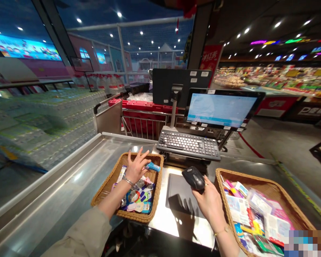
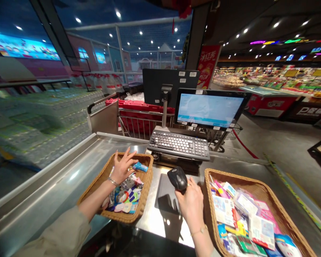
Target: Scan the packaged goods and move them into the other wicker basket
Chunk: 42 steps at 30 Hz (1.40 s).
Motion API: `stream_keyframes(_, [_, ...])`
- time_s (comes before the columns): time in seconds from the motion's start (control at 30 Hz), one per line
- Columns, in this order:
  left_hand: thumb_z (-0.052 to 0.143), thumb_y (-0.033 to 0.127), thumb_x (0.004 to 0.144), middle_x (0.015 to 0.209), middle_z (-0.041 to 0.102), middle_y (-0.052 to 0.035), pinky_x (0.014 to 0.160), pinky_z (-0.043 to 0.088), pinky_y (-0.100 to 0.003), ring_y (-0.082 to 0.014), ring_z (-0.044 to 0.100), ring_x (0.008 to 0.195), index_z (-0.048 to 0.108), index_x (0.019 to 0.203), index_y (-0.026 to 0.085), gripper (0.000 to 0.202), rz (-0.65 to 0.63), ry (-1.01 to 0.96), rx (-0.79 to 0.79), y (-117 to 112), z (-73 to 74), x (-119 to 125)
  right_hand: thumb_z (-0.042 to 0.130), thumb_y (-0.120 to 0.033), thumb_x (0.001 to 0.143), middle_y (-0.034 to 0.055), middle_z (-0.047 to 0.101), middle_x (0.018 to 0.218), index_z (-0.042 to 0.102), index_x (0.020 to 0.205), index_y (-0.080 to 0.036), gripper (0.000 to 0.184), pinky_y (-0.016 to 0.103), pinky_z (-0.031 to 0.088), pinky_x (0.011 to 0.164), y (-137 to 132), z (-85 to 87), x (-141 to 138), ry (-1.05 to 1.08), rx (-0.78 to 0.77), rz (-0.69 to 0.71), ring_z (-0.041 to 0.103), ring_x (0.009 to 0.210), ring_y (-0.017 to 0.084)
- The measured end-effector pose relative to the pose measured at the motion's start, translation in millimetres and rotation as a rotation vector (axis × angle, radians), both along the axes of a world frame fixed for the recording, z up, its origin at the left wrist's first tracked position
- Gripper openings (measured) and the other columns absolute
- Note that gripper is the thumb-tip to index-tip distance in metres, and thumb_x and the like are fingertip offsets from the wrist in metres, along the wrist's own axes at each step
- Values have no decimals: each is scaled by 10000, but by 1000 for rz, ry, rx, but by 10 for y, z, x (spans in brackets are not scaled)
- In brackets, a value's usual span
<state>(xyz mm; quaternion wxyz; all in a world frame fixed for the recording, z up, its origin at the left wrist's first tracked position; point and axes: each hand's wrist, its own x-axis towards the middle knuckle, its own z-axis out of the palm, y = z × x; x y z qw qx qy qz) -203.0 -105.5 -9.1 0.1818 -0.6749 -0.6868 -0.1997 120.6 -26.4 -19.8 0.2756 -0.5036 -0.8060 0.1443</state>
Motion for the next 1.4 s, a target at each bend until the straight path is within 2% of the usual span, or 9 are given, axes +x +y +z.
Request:
stream_keyframes(0.27, [625, 215, 820, 1447, 473, -63, 1092, 22, -695, -320, 253, 1424, 641, 1125, 345, 333, -35, 60, 110, 163, 86, 169, 513, -207, 751, 86, 625, 1254, 620, 1100, -170, 367, 518, 331, 1064, -68, 158, -24, -43, 120, 49, 389, 1344, 291])
stream_keyframes(0.43, [580, 262, 873, 1449, 470, -66, 1102, 34, -677, -307, 238, 1430, 647, 1128, 362, 282, -71, 91, 182, 270, 90, 252, 518, -199, 748, 68, 611, 1281, 613, 1103, -196, 367, 548, 250, 1096, -132, 230, -37, -25, 143, 73, 384, 1344, 286])
stream_keyframes(0.6, [574, 260, 880, 1450, 470, -44, 1123, 22, -645, -286, 212, 1438, 658, 1110, 383, 273, -100, 89, 256, 353, 86, 332, 513, -196, 750, 61, 598, 1301, 602, 1130, -201, 390, 552, 223, 1106, -190, 297, -46, -24, 139, 105, 351, 1366, 287])
stream_keyframes(0.8, [584, 284, 881, 1450, 467, -36, 1135, 9, -617, -280, 207, 1440, 669, 1094, 399, 257, -126, 69, 290, 423, 81, 400, 509, -167, 740, 93, 609, 1281, 599, 1157, -191, 428, 562, 228, 1100, -267, 360, -69, 3, 144, 102, 365, 1358, 291])
stream_keyframes(1.0, [586, 300, 880, 1432, 491, -44, 1130, 30, -625, -275, 210, 1437, 677, 1073, 398, 235, -135, 87, 315, 474, 89, 477, 523, -156, 728, 88, 616, 1271, 599, 1163, -188, 443, 558, 245, 1096, -276, 399, -51, -4, 143, 110, 370, 1356, 294])
stream_keyframes(1.4, [572, 303, 884, 1399, 531, -47, 1121, 78, -627, -266, 217, 1438, 683, 1055, 397, 224, -142, 111, 344, 542, 139, 595, 512, -148, 726, 84, 615, 1272, 601, 1146, -200, 433, 556, 224, 1105, -287, 387, 0, 22, 136, 107, 369, 1356, 294])
